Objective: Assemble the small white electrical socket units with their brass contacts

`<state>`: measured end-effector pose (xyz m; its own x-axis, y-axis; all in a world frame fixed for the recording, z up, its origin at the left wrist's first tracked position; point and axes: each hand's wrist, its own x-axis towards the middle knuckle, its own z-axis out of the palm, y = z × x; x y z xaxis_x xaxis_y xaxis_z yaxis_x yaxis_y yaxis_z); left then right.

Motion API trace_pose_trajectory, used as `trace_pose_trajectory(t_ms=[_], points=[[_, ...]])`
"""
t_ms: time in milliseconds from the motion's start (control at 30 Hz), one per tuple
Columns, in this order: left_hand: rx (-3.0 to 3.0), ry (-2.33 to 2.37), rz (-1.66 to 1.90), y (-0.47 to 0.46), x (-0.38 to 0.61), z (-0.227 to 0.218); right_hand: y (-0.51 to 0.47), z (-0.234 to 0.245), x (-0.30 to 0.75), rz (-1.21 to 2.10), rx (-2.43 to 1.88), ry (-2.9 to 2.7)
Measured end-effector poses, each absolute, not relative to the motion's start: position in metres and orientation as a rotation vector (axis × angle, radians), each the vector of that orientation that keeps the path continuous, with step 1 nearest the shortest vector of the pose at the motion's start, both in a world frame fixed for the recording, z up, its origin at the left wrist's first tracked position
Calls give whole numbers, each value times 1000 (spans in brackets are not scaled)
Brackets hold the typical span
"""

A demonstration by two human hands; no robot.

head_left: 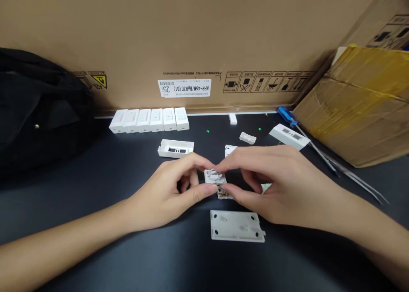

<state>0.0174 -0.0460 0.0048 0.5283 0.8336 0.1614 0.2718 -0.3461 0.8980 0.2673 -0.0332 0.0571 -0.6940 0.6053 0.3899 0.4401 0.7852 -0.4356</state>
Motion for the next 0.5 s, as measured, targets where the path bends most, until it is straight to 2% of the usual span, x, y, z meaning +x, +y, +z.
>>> trace_pose_trajectory(t_ms=[500], points=[[1847, 860, 849, -48, 20, 7, -30, 48, 270, 402, -646, -2449]])
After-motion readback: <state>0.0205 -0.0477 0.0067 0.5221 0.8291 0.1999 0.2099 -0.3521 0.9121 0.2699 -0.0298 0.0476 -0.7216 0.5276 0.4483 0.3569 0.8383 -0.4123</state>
